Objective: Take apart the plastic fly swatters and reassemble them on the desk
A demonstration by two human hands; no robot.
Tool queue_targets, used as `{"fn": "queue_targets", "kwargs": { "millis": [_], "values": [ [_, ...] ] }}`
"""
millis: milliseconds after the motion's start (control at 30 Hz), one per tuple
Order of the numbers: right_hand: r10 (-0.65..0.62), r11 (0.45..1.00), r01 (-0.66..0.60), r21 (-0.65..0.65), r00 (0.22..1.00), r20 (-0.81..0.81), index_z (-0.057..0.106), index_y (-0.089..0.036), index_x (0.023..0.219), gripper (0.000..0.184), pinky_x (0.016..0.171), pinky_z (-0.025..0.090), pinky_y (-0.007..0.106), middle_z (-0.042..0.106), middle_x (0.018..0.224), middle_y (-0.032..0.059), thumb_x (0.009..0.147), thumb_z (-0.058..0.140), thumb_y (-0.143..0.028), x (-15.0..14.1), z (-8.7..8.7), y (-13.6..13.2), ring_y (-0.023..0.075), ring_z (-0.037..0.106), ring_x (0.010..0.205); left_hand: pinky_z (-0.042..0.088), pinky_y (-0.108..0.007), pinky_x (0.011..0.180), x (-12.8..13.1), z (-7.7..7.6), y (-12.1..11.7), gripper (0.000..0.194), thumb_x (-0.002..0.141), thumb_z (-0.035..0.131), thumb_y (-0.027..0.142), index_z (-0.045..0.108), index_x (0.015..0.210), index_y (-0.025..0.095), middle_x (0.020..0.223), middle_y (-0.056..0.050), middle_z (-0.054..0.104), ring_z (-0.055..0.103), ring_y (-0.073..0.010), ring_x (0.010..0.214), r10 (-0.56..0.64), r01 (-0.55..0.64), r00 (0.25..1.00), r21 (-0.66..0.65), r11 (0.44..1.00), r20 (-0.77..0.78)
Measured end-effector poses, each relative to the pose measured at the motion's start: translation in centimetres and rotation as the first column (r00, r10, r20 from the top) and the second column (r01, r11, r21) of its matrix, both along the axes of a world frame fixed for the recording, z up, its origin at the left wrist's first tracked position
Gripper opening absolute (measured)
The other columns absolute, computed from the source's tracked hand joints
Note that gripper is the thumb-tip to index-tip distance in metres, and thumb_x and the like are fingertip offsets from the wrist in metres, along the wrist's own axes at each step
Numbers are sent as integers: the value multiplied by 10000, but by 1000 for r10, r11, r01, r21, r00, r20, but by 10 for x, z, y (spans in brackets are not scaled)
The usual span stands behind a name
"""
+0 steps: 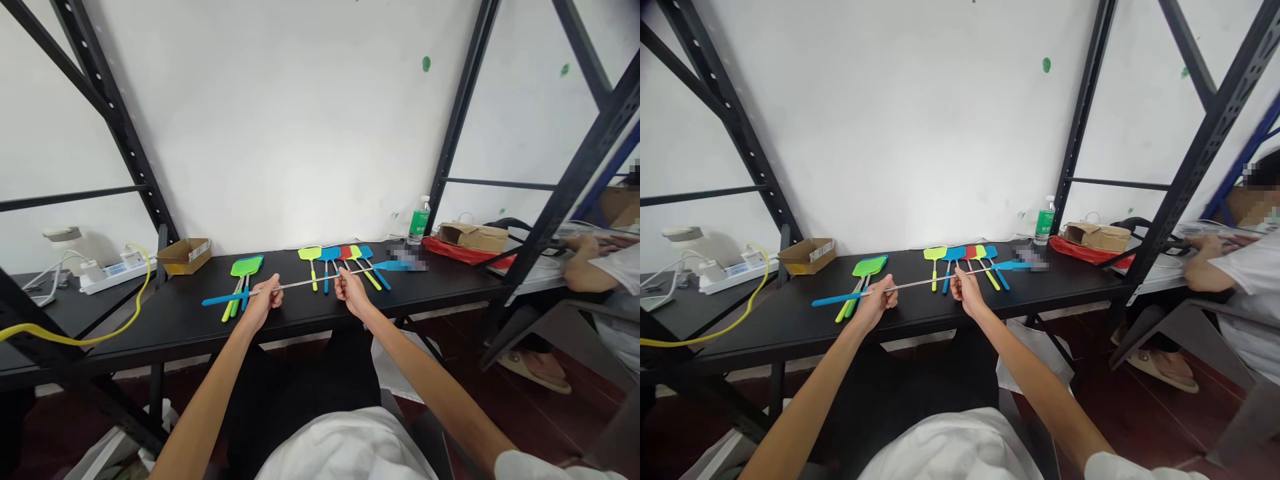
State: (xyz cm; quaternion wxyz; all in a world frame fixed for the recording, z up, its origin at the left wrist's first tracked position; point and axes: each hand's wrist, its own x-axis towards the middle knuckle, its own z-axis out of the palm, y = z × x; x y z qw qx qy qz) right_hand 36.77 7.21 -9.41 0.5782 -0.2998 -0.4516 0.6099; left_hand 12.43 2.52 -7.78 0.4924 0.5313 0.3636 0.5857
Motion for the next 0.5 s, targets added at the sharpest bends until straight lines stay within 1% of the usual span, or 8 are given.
{"fn": "queue_targets", "kwargs": {
  "millis": [133,300,500],
  "values": [
    [6,1000,-6,0,1000,-28,555,-174,584,449,371,229,206,482,465,-9,812,680,-540,0,1,-1,74,377,394,280,-256,480,-1,-3,2,529,905,568,496,338,521,212,453,32,367,337,-95,438,10,-9,996,13,1000,-84],
    [9,1000,-8,3,1000,-30,568,-166,576,442,381,236,202,477,472,-9,804,699,-521,0,3,-3,72,383,406,275,-264,482,-3,-6,5,485,883,578,437,371,509,208,451,23,392,352,-101,440,35,-33,989,16,999,-146],
    [17,1000,-17,8,999,-27,567,-162,578,440,388,239,199,469,474,-13,798,710,-515,0,3,-3,67,379,413,266,-262,478,-3,-6,5,474,898,540,449,393,520,203,444,22,402,358,-103,435,45,-42,984,19,999,-170]
  ]
}}
